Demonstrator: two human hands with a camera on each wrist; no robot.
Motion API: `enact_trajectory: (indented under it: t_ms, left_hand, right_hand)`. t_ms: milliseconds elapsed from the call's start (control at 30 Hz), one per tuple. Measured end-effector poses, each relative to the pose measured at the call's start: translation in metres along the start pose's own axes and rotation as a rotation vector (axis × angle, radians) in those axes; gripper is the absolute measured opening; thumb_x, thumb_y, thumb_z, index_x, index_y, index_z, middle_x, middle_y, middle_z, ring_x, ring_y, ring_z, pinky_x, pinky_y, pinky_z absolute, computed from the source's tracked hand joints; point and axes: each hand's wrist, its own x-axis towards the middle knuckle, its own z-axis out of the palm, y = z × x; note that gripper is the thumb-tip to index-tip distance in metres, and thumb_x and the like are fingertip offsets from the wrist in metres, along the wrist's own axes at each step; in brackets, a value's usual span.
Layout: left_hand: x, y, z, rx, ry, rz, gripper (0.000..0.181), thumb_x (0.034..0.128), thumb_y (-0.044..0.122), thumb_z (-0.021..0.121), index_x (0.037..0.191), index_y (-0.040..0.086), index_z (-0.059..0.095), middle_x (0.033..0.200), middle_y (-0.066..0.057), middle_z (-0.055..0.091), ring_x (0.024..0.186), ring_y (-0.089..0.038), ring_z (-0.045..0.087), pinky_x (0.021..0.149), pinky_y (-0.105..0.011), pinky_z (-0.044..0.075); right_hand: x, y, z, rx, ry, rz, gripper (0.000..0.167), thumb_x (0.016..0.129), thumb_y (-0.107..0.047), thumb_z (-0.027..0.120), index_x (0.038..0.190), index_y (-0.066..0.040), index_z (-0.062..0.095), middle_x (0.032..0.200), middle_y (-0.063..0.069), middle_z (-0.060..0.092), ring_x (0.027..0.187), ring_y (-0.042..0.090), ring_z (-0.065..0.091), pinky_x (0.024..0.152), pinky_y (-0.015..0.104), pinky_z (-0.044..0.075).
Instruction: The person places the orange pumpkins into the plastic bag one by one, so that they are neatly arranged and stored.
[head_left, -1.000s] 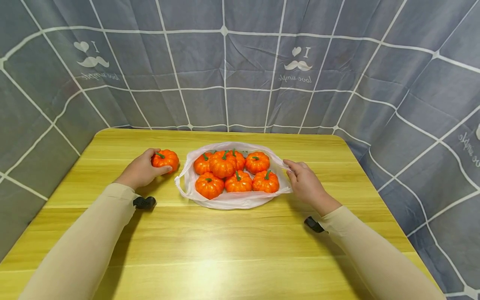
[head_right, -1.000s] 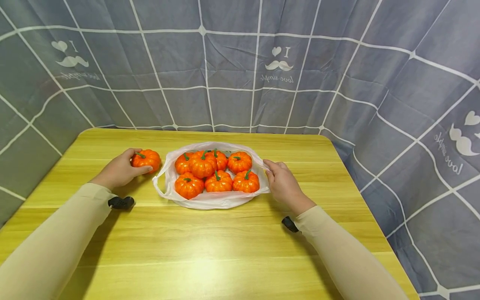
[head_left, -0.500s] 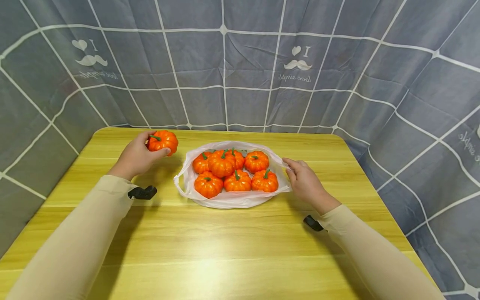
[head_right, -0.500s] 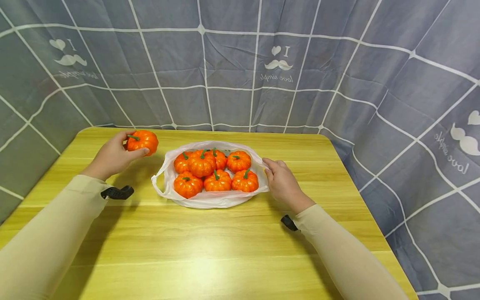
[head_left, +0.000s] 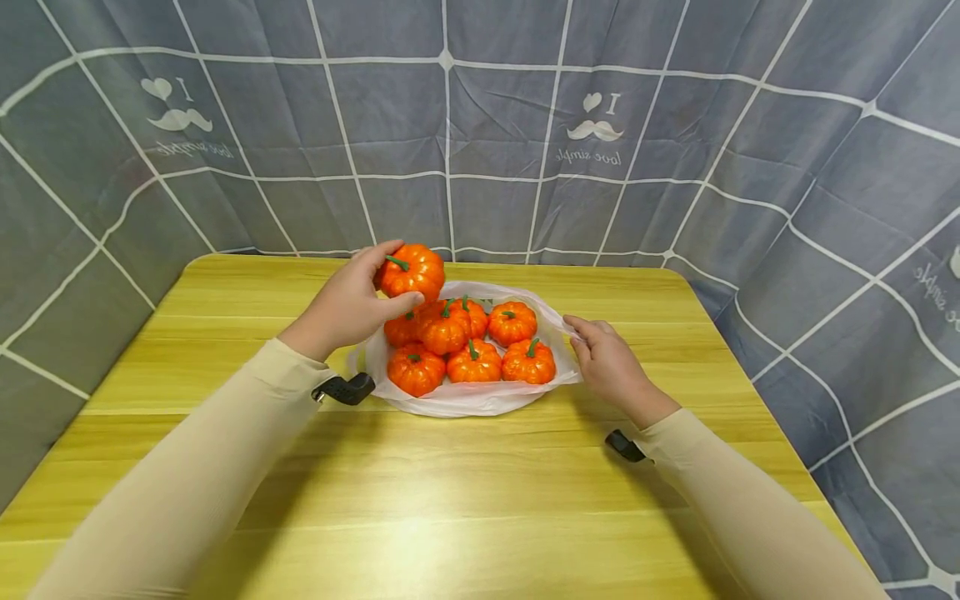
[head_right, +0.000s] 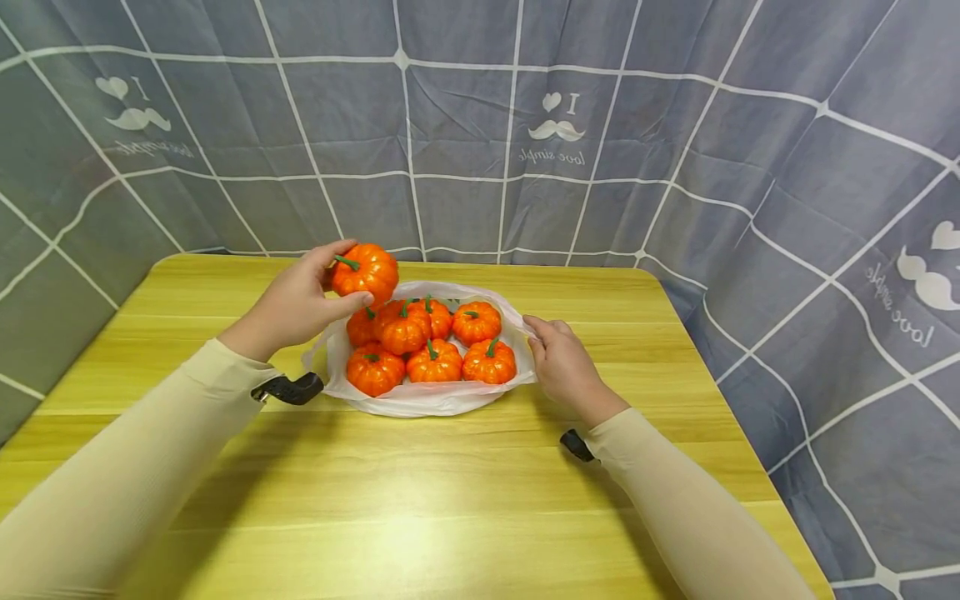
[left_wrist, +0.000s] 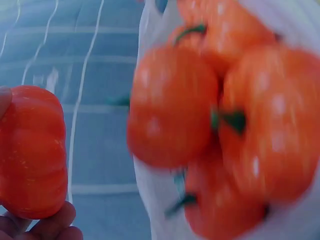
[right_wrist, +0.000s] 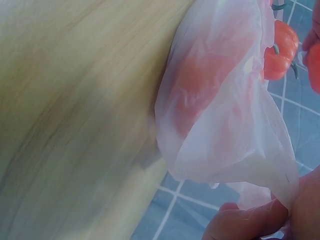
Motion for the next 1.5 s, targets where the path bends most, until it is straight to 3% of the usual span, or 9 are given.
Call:
enact_trajectory:
  t_ms: [300,567,700,900,1133,1500]
  left_hand:
    - [0.009,0.036,0.047,0.124,-0.088,0.103,0.088,0.0924,0.041,0.078,0.164,0.012,0.035,0.161,-0.014,0.045,0.139,-0.034,0.055,0.116,-0.051,0.05]
    - [0.016,0.043,0.083,0.251,-0.148,0.197,0.083,0.0944,0.042,0.076,0.162,0.011,0.039,0.161,-0.009,0.05,0.144,-0.03,0.052,0.123,-0.046,0.043]
    - [0.02,0.046,0.096,0.33,-0.168,0.215,0.083,0.0938,0.043,0.077,0.161,0.012,0.041,0.159,-0.008,0.052,0.146,-0.031,0.051,0.125,-0.047,0.04]
    - [0.024,0.047,0.109,0.421,-0.205,0.199,0.083,0.0938,0.046,0.076,0.161,0.011,0.042,0.158,-0.009,0.055,0.147,-0.029,0.051,0.13,-0.048,0.029]
    - [0.025,0.043,0.116,0.414,-0.229,0.164,0.08,0.095,0.044,0.076,0.159,0.008,0.043,0.159,-0.009,0.053,0.15,-0.026,0.048,0.135,-0.051,0.016]
    - [0.028,0.04,0.121,0.442,-0.208,0.121,0.073,0.0948,0.046,0.075,0.152,0.01,0.049,0.148,-0.005,0.062,0.134,-0.028,0.06,0.122,-0.044,0.041]
  right_hand:
    - [-0.001,-0.002,-0.001,-0.001,0.003,0.005,0.044,0.112,-0.015,0.047,0.154,-0.005,0.052,0.142,0.027,0.058,0.119,0.04,0.061,0.101,0.055,0.054]
    - [-0.002,-0.004,-0.003,-0.004,-0.003,0.003,0.045,0.112,-0.015,0.047,0.155,-0.004,0.052,0.14,0.027,0.058,0.114,0.039,0.061,0.098,0.054,0.054]
    - [-0.002,-0.004,-0.003,-0.003,-0.005,0.001,0.045,0.111,-0.015,0.047,0.154,-0.004,0.052,0.139,0.027,0.059,0.111,0.038,0.061,0.096,0.053,0.053]
    - [-0.002,-0.005,-0.004,-0.003,-0.001,0.002,0.045,0.111,-0.015,0.047,0.154,-0.005,0.052,0.138,0.027,0.059,0.109,0.037,0.061,0.095,0.052,0.053]
    - [-0.002,-0.005,-0.003,-0.004,-0.001,0.005,0.045,0.111,-0.015,0.048,0.154,-0.005,0.052,0.137,0.026,0.059,0.107,0.037,0.061,0.094,0.051,0.054]
    - [-0.001,-0.003,-0.001,-0.004,-0.003,0.003,0.044,0.111,-0.015,0.048,0.153,-0.004,0.053,0.136,0.026,0.06,0.104,0.035,0.061,0.091,0.048,0.054]
